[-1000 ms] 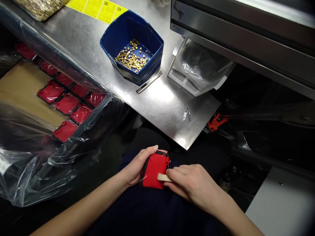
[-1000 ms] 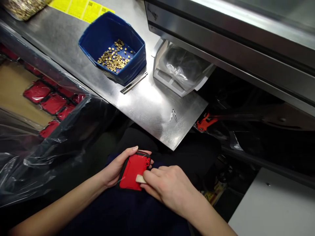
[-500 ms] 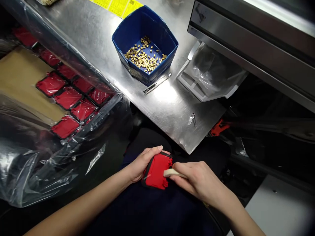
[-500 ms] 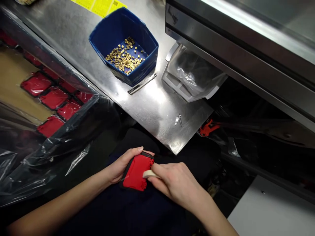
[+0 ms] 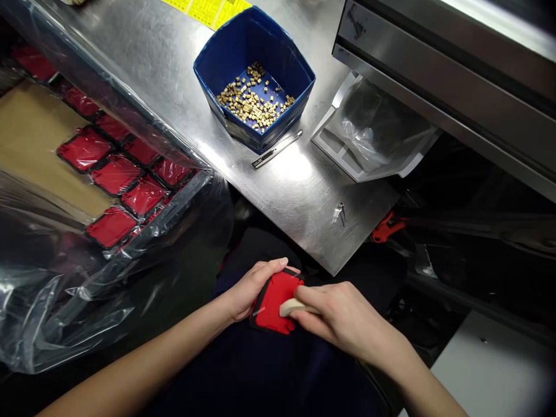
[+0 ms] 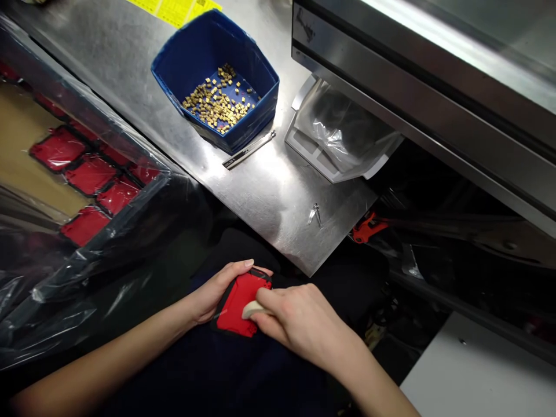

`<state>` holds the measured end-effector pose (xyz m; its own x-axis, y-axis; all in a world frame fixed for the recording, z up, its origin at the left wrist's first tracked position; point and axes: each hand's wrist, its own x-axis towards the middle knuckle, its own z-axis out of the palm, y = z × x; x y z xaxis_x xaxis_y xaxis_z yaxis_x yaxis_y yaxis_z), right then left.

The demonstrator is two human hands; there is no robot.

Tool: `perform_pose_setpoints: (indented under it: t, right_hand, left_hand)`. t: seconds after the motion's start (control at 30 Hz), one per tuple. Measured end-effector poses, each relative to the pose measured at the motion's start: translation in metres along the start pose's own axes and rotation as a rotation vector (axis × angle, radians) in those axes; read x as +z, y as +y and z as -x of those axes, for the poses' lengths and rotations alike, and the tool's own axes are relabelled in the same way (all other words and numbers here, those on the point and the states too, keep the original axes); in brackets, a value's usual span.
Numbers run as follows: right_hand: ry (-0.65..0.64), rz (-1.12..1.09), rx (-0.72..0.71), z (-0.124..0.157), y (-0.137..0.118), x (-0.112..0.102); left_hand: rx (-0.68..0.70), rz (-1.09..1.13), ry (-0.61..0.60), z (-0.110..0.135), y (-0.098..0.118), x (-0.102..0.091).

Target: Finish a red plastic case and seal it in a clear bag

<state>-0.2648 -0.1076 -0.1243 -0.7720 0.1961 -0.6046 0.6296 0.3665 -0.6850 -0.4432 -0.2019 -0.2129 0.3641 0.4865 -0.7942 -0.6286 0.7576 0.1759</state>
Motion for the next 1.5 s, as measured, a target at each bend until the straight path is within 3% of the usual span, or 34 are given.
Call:
perform_pose_setpoints:
  t: [0.87,1.03,1.5]
  right_hand:
    - [0.105,-0.027,0.06,-0.001,0.003,0.005]
    - [0.06,-0.046,0.056,-0.001,0.0,0.006]
    - [0.094,-0.065,0.082,-0.005,-0.008,0.012]
  left_hand:
    - [-0.008,0.039,0.002,-0.002,0.001,0.0]
    - [0.011,0.026,-0.001,-0.002,0.001,-0.001]
    - [-0.004,0.047,-0.024,-0.002,0.002,-0.002]
